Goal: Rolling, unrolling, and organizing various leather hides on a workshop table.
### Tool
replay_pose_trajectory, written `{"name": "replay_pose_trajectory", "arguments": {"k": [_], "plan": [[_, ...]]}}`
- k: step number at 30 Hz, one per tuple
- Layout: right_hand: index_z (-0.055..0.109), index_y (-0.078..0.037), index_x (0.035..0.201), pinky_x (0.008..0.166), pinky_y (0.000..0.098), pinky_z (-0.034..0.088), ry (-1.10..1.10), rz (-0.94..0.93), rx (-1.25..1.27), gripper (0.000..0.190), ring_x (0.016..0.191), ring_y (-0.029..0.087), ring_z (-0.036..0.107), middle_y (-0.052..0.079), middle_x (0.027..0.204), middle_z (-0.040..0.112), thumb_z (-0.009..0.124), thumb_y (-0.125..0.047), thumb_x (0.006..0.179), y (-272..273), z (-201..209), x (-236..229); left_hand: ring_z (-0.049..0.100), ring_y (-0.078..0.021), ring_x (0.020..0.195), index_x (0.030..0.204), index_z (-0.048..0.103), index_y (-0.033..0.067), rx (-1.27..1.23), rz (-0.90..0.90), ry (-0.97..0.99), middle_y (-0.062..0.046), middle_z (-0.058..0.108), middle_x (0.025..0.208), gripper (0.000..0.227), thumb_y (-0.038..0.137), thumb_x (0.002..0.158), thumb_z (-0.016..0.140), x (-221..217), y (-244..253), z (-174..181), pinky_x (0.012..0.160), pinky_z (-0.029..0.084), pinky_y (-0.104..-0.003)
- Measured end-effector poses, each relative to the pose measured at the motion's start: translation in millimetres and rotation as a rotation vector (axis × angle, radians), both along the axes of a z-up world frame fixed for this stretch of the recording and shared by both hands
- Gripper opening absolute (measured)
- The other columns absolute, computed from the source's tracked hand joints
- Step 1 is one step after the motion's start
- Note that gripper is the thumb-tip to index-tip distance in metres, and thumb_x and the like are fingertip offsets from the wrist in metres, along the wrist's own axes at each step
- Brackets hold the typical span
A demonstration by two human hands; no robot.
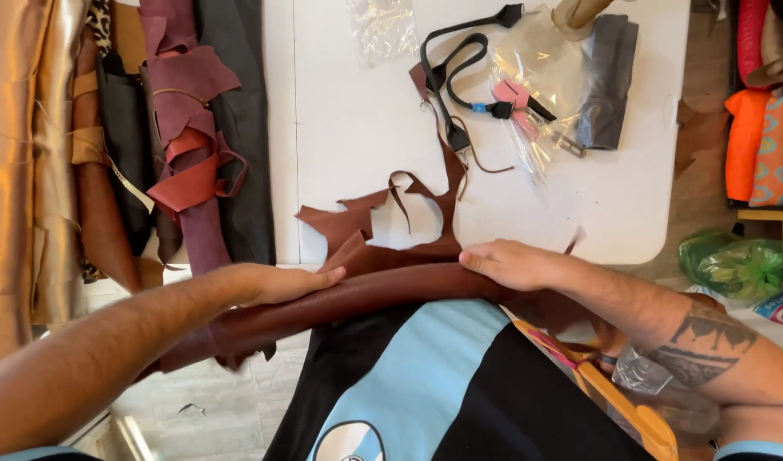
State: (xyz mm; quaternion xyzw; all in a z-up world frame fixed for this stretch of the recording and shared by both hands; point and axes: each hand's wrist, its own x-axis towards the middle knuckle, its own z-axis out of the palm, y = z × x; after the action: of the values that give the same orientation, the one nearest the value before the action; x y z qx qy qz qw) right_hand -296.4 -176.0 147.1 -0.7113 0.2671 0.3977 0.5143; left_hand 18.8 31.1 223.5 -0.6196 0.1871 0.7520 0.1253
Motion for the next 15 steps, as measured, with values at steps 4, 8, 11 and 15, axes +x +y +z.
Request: {"name": "replay_pose_trajectory", "arguments": {"k": [4, 8, 11, 15], "plan": [[0.080, -0.010, 0.097, 0.072, 0.0298, 0.056, 0.122, -0.243, 0.147, 0.077, 0.086, 0.023, 0.069, 0.009, 0.086, 0.075, 0.035, -0.073, 0.099, -8.9, -21.2, -3.0, 0.061, -0.0331, 0.129, 0.119, 0.067, 0.0145, -0.455, -0.422, -0.105, -0.015, 0.071, 0.126, 0.088, 0.086, 0.091, 0.024, -8.6, 7.4, -39.2, 0.111, 0.047, -0.047], [0.076, -0.011, 0.101, 0.089, 0.0478, 0.053, -0.022, -0.007, -0.051, 0.075, 0.096, 0.038, 0.068, 0.020, 0.092, 0.074, 0.033, -0.072, 0.099, -8.2, 1.8, 14.6, 0.063, -0.0315, 0.130, 0.157, 0.046, 0.0153, 0.024, 0.067, -0.046, -0.019, 0.060, 0.144, 0.108, 0.092, 0.081, 0.042, 4.5, 5.1, -7.8, 0.101, 0.056, -0.043], [0.075, -0.010, 0.100, 0.092, 0.0468, 0.053, 0.007, -0.046, -0.068, 0.074, 0.099, 0.038, 0.068, 0.020, 0.095, 0.075, 0.031, -0.070, 0.100, -0.6, 4.8, 18.5, 0.066, -0.0280, 0.123, 0.134, 0.061, 0.0203, -0.169, -0.173, -0.150, -0.012, 0.069, 0.126, 0.091, 0.090, 0.083, 0.034, -1.2, 8.1, -35.4, 0.102, 0.054, -0.041], [0.078, -0.020, 0.116, 0.098, 0.0495, 0.052, 0.005, 0.002, -0.109, 0.075, 0.106, 0.041, 0.069, 0.019, 0.101, 0.077, 0.029, -0.074, 0.099, -2.6, -7.4, 21.1, 0.061, -0.0315, 0.129, 0.147, 0.057, 0.0126, -0.134, 0.019, -0.058, -0.019, 0.063, 0.139, 0.105, 0.092, 0.084, 0.029, 0.8, 7.7, -66.1, 0.103, 0.053, -0.042]]}}
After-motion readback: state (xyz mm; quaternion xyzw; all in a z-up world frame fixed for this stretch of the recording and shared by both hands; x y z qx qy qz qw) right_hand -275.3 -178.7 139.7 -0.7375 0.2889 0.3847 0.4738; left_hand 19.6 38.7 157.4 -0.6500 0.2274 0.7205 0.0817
